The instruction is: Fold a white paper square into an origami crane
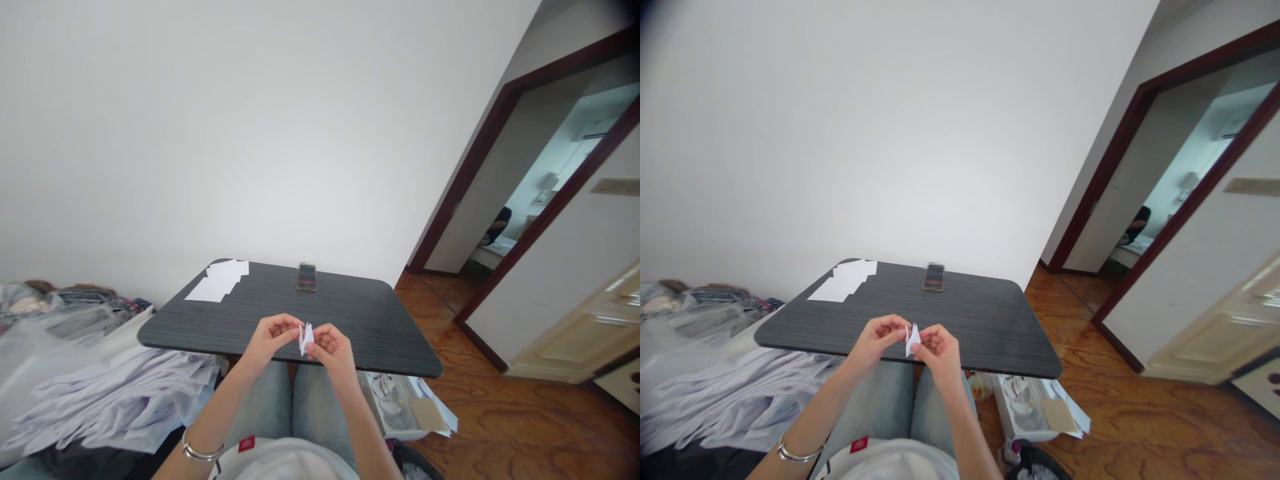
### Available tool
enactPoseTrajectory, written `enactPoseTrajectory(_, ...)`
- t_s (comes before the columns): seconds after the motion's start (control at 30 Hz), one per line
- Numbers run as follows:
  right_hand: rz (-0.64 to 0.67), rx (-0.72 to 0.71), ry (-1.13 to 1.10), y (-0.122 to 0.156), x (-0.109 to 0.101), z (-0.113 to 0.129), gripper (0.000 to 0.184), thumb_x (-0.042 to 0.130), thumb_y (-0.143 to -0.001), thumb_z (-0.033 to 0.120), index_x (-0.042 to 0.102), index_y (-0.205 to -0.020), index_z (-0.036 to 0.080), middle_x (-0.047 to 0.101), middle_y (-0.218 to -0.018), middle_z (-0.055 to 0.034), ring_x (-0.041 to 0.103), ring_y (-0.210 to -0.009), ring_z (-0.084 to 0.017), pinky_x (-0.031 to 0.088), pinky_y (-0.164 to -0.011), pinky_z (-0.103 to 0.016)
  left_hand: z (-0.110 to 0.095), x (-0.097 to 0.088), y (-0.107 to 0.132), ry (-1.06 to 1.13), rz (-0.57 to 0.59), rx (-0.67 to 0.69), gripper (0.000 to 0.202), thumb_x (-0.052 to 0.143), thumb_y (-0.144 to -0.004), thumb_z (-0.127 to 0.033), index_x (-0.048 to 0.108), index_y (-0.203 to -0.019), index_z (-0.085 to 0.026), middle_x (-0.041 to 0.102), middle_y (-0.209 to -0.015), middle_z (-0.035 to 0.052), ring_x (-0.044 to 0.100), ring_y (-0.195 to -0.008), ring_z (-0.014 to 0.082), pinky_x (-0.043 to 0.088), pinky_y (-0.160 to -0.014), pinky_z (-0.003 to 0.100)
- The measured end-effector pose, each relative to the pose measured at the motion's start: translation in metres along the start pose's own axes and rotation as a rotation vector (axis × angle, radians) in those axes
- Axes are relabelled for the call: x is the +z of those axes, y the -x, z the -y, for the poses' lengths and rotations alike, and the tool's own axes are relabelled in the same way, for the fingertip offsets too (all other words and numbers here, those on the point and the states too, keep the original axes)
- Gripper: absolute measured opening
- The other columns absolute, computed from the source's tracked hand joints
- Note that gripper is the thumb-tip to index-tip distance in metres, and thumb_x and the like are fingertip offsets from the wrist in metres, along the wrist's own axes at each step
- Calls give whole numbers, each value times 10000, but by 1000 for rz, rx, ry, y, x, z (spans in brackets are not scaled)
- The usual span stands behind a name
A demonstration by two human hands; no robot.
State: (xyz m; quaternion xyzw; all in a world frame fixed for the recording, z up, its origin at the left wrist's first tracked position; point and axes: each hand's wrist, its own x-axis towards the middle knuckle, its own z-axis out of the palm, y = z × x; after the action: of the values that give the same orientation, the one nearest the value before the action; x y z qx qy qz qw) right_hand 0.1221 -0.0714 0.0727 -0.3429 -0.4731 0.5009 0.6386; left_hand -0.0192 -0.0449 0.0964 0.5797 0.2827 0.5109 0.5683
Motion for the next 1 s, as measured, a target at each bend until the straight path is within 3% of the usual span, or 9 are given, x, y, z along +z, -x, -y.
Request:
enactPoseTrajectory(0.5, 102, 64, -81, 0, -1, 3, 236, 742, -553, 250, 572, -697, 171, 641, -604, 9, 550, -490, -98, 442, -430, -185, -5, -6, -3, 49, 147, -21, 60, 637, -675, -179, 638, -716, -135, 634, -655, 15, 562, -605, 116, 425, -616, 226)
enactPoseTrajectory(0.87, 151, 95, -82, 1, -2, 4, 238, 739, -570, 188, 583, -747, 158, 642, -617, 10, 550, -507, -86, 453, -448, -172, 2, -6, -6, 153, 201, 33, 140, 586, -732, -235, 583, -674, -108, 549, -605, 3, 483, -577, 100, 367, -580, 213)
enactPoseTrajectory(1.0, 134, 90, -55, 1, -4, 4, 223, 733, -578, 188, 602, -754, 149, 645, -625, -1, 560, -531, -95, 455, -455, -175, 3, -7, -5, 189, 221, 58, 162, 558, -756, -263, 586, -742, -105, 572, -664, 30, 500, -620, 117, 382, -612, 235)
